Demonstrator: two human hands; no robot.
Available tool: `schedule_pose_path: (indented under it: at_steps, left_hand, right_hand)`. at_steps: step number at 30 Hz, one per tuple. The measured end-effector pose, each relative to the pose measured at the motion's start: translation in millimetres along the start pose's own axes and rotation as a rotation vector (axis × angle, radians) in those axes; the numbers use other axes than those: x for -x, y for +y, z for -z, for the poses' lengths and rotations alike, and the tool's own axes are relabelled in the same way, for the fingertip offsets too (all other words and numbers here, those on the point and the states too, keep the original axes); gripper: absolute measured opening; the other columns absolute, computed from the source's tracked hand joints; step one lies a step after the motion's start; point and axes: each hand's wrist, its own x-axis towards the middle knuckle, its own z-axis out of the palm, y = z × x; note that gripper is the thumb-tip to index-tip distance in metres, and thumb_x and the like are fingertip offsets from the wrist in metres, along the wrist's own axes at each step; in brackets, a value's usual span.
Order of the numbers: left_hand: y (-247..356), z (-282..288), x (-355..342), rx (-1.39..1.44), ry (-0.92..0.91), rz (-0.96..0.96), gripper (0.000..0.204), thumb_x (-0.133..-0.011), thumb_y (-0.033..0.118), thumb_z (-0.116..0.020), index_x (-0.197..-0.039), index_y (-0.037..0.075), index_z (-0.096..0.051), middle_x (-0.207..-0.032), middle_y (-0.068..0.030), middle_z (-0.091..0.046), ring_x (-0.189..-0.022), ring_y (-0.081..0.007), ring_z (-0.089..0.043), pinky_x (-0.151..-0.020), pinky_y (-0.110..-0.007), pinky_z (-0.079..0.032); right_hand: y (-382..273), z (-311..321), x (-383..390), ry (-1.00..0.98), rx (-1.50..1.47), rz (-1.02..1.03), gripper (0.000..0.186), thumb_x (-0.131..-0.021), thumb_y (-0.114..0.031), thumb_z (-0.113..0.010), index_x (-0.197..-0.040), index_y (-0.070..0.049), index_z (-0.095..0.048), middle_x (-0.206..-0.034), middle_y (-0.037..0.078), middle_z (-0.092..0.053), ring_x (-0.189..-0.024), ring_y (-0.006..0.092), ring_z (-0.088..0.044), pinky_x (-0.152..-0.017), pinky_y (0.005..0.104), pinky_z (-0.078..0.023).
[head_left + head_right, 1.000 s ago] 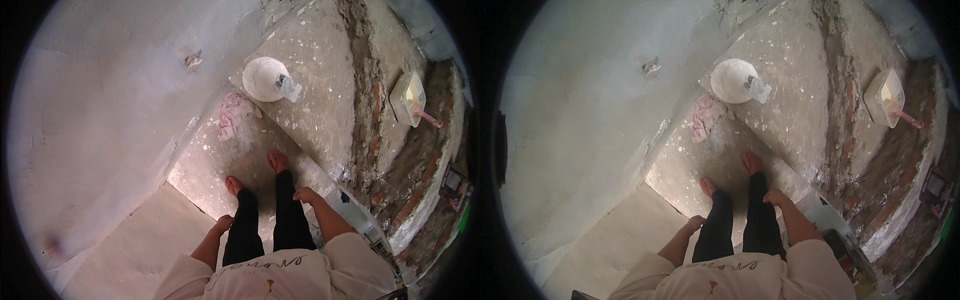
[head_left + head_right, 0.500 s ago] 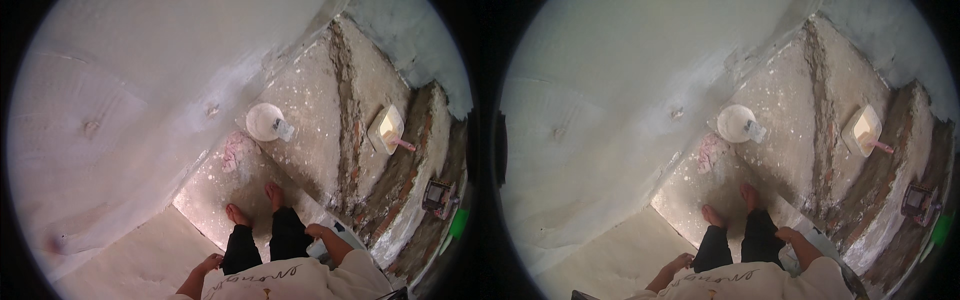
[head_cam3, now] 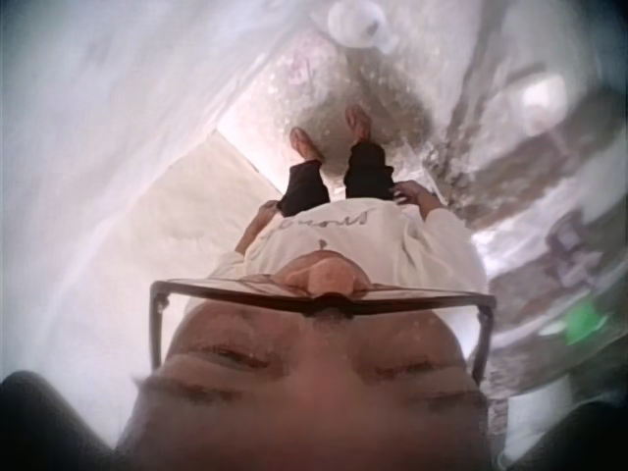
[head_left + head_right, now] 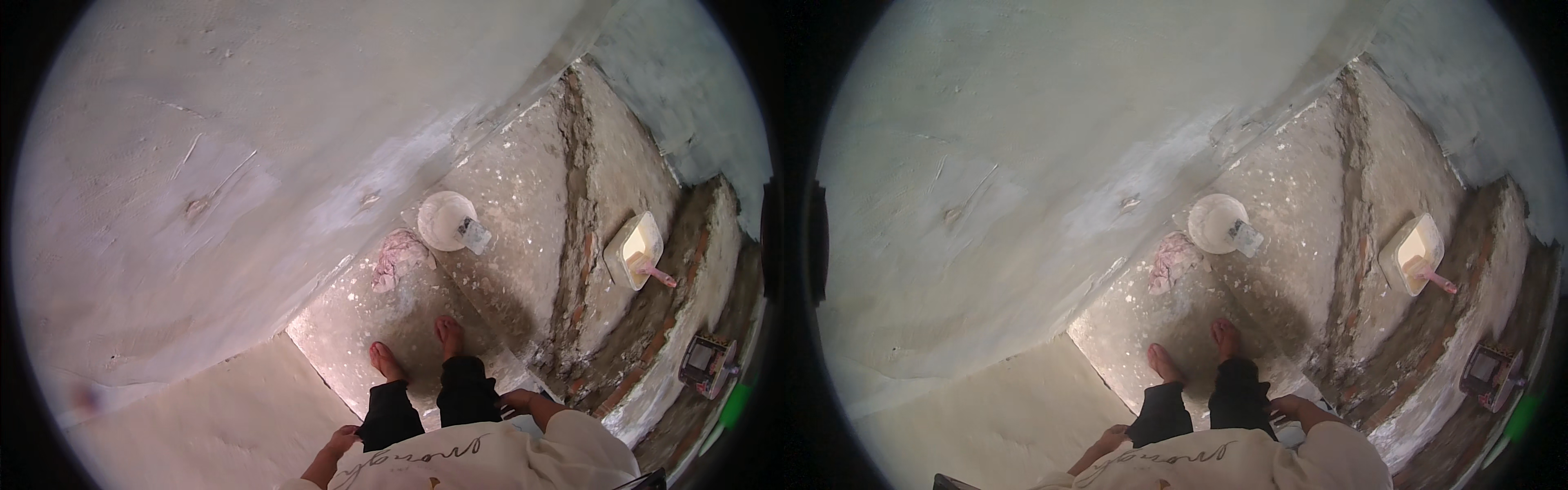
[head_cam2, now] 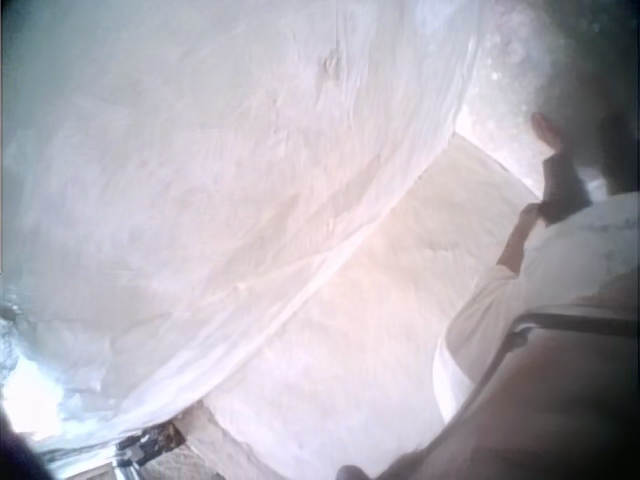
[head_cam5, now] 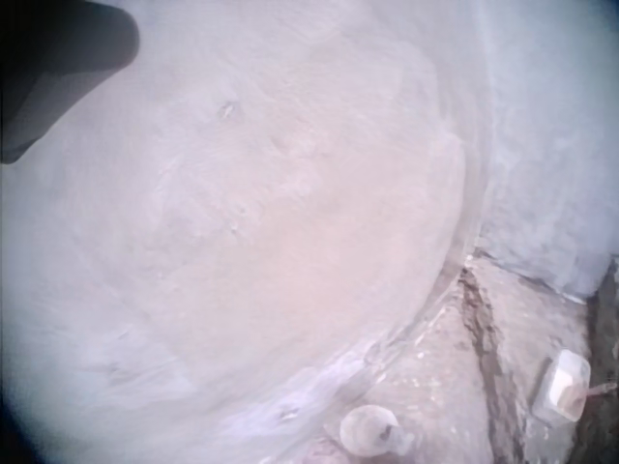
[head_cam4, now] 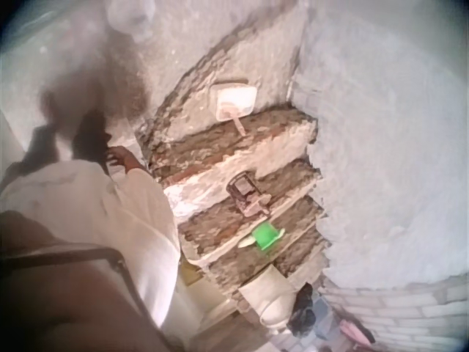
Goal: The person patches cracks and holes in a concrete wall using white paste. They apply the paste with a brush from a container and smooth it over the surface using a metal spatula while working on a staircase.
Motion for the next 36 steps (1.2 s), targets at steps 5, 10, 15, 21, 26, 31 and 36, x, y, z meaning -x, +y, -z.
schedule_pose_path:
  at_steps: [5, 10, 15, 21, 26, 31, 36]
  left_hand:
    - [15.8, 1.3, 28.3, -0.012, -0.04, -0.256, 0.021, -0.072, 0.009, -0.058, -0.091, 0.003, -0.063, -0.079, -0.0025, -0.061, -0.072, -0.013, -0.052, -0.067, -0.023, -0.039]
    - [21.9, -10.1, 39.0, 0.251, 0.079, 0.028, 0.021, -0.072, 0.007, -0.056, -0.091, 0.004, -0.063, -0.075, -0.0032, -0.059, -0.071, -0.0132, -0.052, -0.067, -0.027, -0.041]
    - [-44.3, -12.2, 39.5, 0.015, -0.162, 0.07, 0.025, -0.072, 0.012, -0.059, -0.094, 0.002, -0.065, -0.085, -0.0076, -0.064, -0.082, -0.0193, -0.058, -0.077, -0.032, -0.046]
    - [43.7, 10.8, 71.1, -0.358, -0.242, -0.093, 0.038, -0.074, 0.019, -0.064, -0.108, 0.001, -0.063, -0.095, -0.0087, -0.066, -0.091, -0.0184, -0.061, -0.085, -0.031, -0.046]
    - [109.2, -39.2, 14.7, -0.594, -0.054, -0.38, 0.037, -0.073, 0.033, -0.066, -0.094, 0.003, -0.065, -0.089, -0.0162, -0.061, -0.094, -0.028, -0.059, -0.08, -0.04, -0.047]
    - [168.4, -77.1, 8.2, -0.995, 0.13, -0.27, 0.043, -0.069, 0.041, -0.064, -0.095, 0.006, -0.066, -0.117, -0.0172, -0.053, -0.11, -0.0309, -0.055, -0.09, -0.043, -0.046]
    - [170.7, -88.9, -40.3, -1.411, -0.266, -0.178, 0.028, -0.077, 0.025, -0.059, -0.095, 0.006, -0.069, -0.104, -0.0131, -0.067, -0.09, -0.0276, -0.065, -0.081, -0.038, -0.05]
  right_hand:
    - [-36.2, 14.9, 24.3, -0.061, 0.406, -0.094, 0.042, -0.081, -0.017, -0.067, -0.119, -0.003, -0.055, -0.112, 0.009, -0.06, -0.097, 0.0247, -0.061, -0.082, 0.0389, -0.052]
    - [-79.6, -4.8, -11.2, 0.083, 0.288, 0.299, 0.044, -0.075, -0.023, -0.071, -0.115, -0.008, -0.059, -0.115, 0.009, -0.058, -0.099, 0.0271, -0.059, -0.084, 0.0416, -0.049]
    - [-122.4, -63.2, 7.4, 0.278, 0.433, 0.316, 0.05, -0.074, -0.028, -0.071, -0.119, -0.012, -0.059, -0.119, 0.009, -0.058, -0.103, 0.0284, -0.058, -0.088, 0.0435, -0.046]
    - [-149.5, -80.8, -24.7, 0.235, 1.508, 0.351, 0.053, -0.074, -0.041, -0.064, -0.117, -0.009, -0.062, -0.125, 0.016, -0.056, -0.114, 0.0289, -0.054, -0.096, 0.0378, -0.042]
    - [-156.6, -79.8, -55.8, 0.146, 1.742, 0.428, 0.045, -0.073, -0.038, -0.065, -0.108, -0.01, -0.067, -0.115, 0.014, -0.062, -0.108, 0.0295, -0.058, -0.094, 0.0384, -0.043]
    - [-166.8, -78.7, 21.7, 0.009, 1.464, 0.408, 0.037, -0.073, -0.034, -0.066, -0.103, -0.013, -0.069, -0.107, 0.011, -0.066, -0.1, 0.0248, -0.061, -0.089, 0.0371, -0.045]
    - [-144.6, -49.9, 61.2, -0.069, 1.316, 0.459, 0.032, -0.075, -0.035, -0.068, -0.101, -0.016, -0.071, -0.097, 0.006, -0.069, -0.09, 0.0197, -0.063, -0.08, 0.0337, -0.049]
